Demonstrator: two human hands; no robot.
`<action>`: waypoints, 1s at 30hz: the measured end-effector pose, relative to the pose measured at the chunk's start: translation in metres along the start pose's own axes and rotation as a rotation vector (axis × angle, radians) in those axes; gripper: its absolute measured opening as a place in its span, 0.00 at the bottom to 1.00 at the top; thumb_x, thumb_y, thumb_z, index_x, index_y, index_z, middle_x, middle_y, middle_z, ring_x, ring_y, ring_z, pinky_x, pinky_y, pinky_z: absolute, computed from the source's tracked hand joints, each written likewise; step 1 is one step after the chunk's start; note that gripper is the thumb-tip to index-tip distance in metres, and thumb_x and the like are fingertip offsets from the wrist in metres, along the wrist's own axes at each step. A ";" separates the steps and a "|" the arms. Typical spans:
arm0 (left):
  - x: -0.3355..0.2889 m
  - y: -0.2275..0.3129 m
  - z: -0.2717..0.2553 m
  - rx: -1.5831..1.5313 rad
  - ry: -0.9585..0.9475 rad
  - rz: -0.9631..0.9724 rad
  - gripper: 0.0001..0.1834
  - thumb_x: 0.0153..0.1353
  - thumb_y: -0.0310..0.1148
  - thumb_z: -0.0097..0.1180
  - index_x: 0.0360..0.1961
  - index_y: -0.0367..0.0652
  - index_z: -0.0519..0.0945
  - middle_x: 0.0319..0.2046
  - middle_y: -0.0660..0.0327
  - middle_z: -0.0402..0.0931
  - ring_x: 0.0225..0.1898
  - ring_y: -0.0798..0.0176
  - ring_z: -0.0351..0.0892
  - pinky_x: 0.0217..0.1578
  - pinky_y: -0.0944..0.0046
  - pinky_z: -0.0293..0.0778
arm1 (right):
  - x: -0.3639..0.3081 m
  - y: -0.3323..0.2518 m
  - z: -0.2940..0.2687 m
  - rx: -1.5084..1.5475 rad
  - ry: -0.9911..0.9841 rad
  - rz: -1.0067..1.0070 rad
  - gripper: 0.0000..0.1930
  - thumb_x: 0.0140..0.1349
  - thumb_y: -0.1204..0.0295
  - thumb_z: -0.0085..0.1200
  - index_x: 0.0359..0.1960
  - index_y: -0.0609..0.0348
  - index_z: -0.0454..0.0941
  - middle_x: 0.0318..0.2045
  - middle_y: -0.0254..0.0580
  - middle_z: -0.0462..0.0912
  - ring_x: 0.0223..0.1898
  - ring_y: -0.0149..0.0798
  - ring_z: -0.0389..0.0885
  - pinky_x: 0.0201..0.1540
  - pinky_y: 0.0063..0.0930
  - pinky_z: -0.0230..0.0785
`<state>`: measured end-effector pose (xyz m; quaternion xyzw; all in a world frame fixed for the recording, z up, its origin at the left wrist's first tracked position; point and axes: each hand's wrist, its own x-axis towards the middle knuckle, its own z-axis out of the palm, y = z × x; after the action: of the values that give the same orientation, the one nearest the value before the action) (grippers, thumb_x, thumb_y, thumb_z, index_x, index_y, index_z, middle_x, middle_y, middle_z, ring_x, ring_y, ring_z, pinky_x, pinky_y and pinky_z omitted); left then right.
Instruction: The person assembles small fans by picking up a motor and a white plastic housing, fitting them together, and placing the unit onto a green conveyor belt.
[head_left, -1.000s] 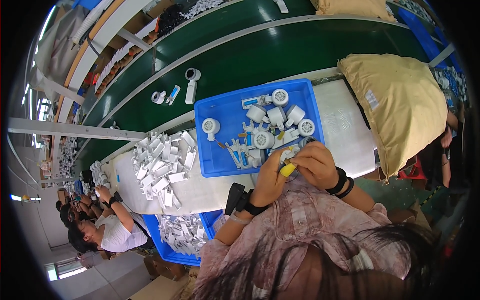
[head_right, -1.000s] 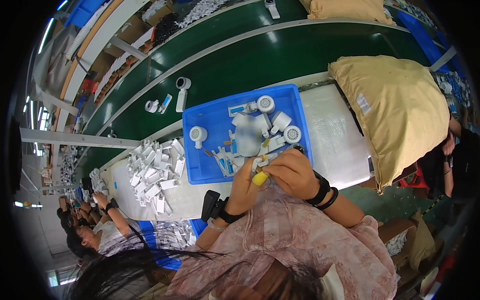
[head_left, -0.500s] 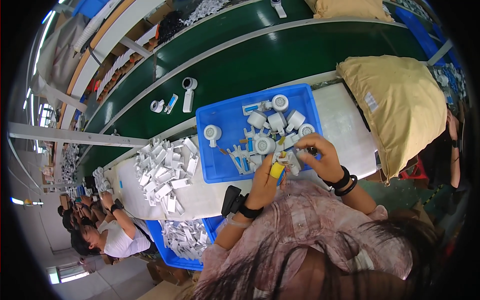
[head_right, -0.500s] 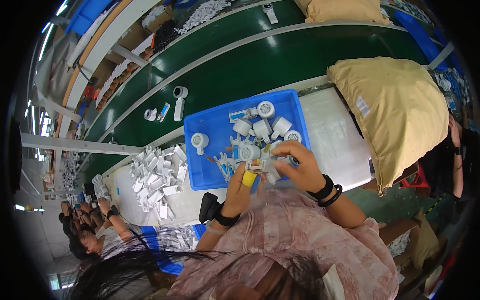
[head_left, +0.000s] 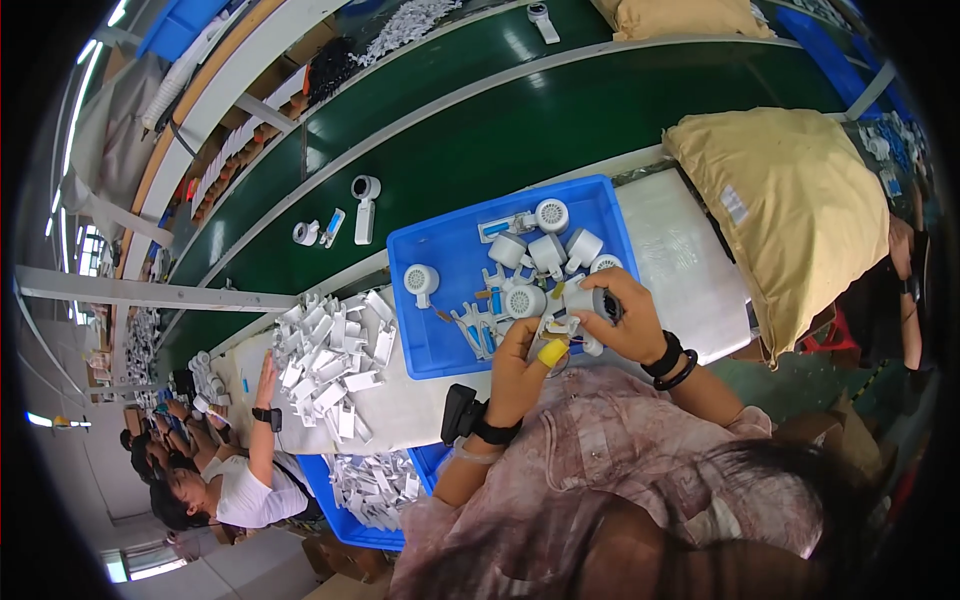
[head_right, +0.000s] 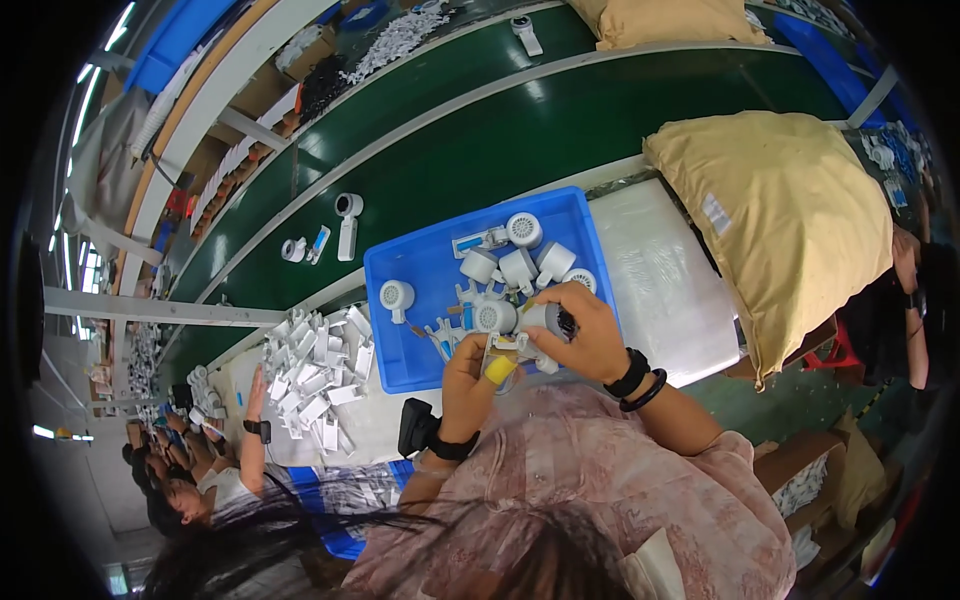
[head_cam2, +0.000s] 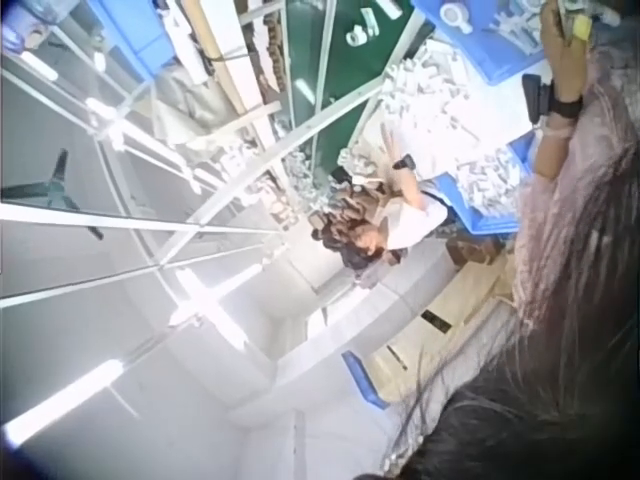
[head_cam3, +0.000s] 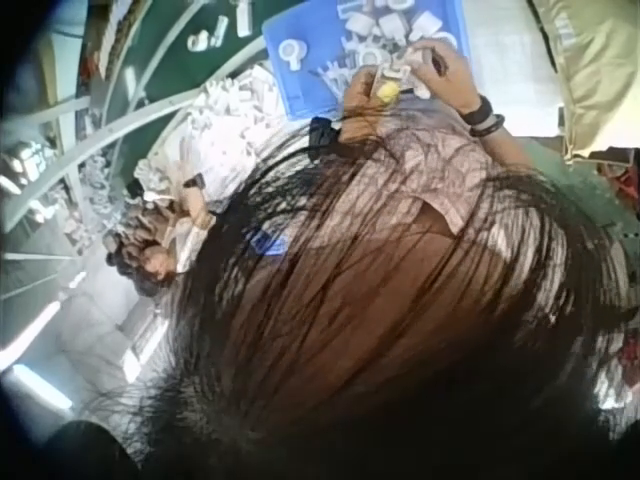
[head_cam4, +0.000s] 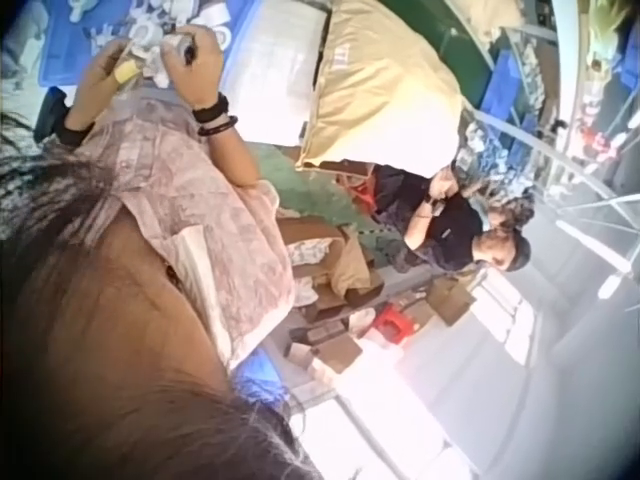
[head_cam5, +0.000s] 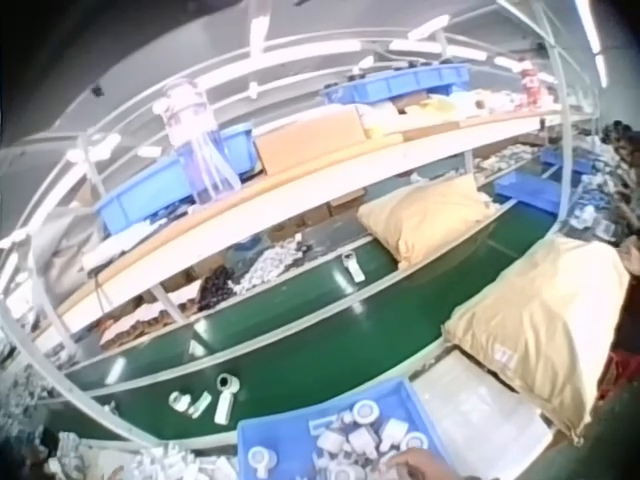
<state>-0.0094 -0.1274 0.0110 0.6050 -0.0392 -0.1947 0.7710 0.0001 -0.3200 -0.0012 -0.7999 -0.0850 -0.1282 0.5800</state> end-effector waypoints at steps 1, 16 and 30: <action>0.000 -0.002 -0.001 -0.006 0.016 0.002 0.11 0.63 0.27 0.55 0.45 0.36 0.72 0.36 0.61 0.77 0.34 0.73 0.77 0.35 0.73 0.72 | 0.001 -0.003 -0.001 -0.049 0.016 -0.049 0.18 0.50 0.70 0.66 0.42 0.60 0.75 0.38 0.45 0.79 0.38 0.42 0.79 0.40 0.28 0.71; 0.004 -0.019 -0.015 -0.044 -0.006 -0.196 0.10 0.66 0.28 0.51 0.46 0.36 0.72 0.35 0.61 0.78 0.30 0.70 0.80 0.32 0.72 0.75 | 0.002 -0.007 -0.003 -0.011 -0.103 0.096 0.17 0.52 0.72 0.65 0.43 0.61 0.75 0.38 0.42 0.78 0.37 0.35 0.76 0.40 0.24 0.67; 0.007 -0.022 -0.023 -0.056 -0.010 -0.225 0.11 0.65 0.27 0.52 0.48 0.37 0.75 0.40 0.65 0.78 0.39 0.75 0.75 0.41 0.74 0.71 | 0.012 -0.008 0.003 -0.258 -0.070 -0.058 0.19 0.48 0.70 0.67 0.42 0.59 0.75 0.39 0.48 0.78 0.39 0.48 0.80 0.40 0.33 0.73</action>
<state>-0.0022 -0.1131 -0.0172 0.5828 0.0309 -0.2840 0.7607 0.0096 -0.3149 0.0088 -0.8690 -0.1111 -0.1271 0.4651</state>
